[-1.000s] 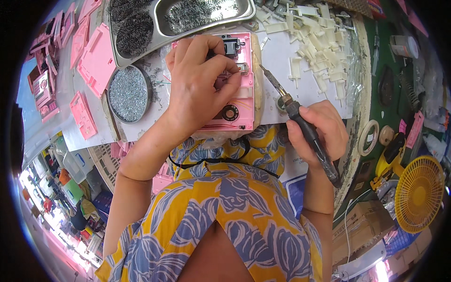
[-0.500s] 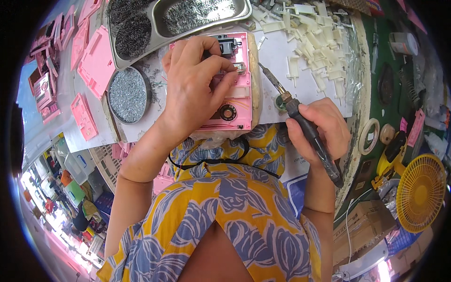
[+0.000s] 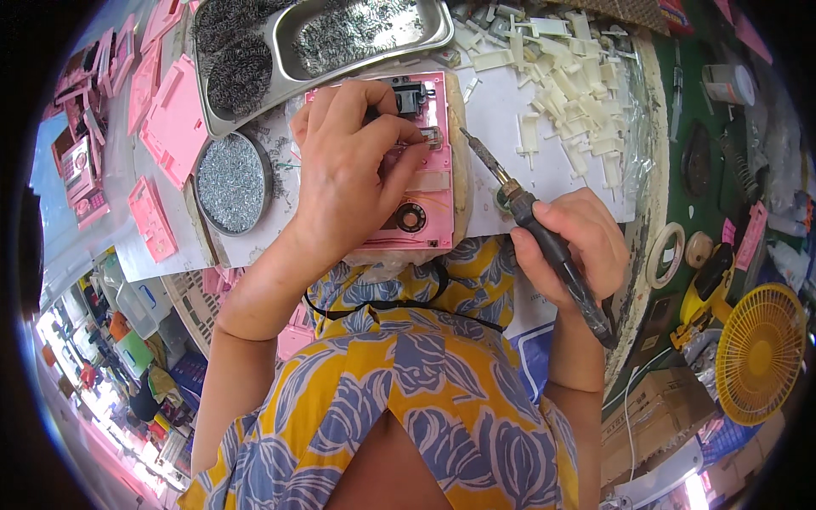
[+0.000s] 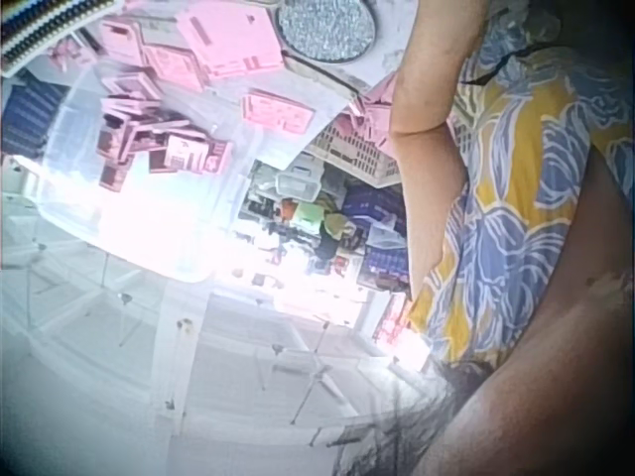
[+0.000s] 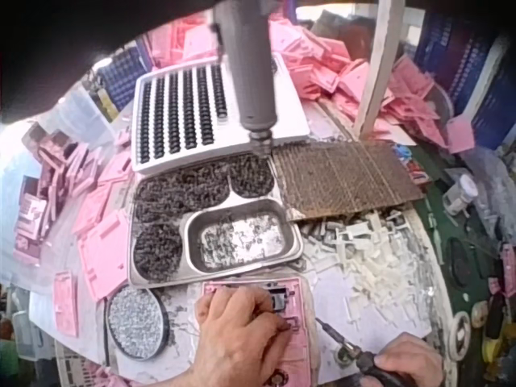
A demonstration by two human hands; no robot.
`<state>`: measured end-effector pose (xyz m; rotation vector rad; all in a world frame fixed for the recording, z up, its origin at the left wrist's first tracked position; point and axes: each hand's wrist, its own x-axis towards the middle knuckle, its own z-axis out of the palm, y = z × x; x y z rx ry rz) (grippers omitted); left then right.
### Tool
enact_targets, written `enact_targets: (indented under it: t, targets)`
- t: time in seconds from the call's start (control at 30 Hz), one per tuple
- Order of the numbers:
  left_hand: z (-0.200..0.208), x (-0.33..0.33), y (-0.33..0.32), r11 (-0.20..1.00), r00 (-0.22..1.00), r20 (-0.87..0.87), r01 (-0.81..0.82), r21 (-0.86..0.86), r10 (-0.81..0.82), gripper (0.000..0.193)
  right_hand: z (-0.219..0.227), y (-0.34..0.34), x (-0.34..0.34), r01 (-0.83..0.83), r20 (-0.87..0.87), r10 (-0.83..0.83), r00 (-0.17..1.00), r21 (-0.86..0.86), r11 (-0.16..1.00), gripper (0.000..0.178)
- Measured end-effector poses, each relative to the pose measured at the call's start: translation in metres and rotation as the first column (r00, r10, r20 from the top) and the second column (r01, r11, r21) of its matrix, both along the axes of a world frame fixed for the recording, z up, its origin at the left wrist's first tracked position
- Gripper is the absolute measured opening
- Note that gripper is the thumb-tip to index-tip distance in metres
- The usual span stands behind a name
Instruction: Assembling a pink electronic device by soldering internal components and screwing the casing together.
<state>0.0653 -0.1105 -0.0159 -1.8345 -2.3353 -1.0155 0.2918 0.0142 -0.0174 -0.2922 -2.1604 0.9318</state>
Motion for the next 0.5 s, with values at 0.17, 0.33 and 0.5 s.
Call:
enact_targets:
  t: [0.17,0.33,0.5]
  targets:
    - [0.002,0.001,0.001,1.0,1.0,-0.021,-0.011,-0.017,0.01,0.013,0.001,0.0,-0.003,-0.014,0.002,0.014,1.0,-0.004,1.0,0.035]
    - [0.004,0.007,0.007,0.997,0.996,-0.076,-0.054,-0.063,0.049,0.011,0.0,-0.001,-0.009,-0.04,0.019,0.04,0.999,-0.014,0.999,0.036]
    - [0.007,0.009,0.01,0.994,0.995,-0.074,-0.069,-0.085,0.063,0.011,-0.002,0.0,-0.013,-0.072,0.031,0.073,0.997,-0.03,0.997,0.038]
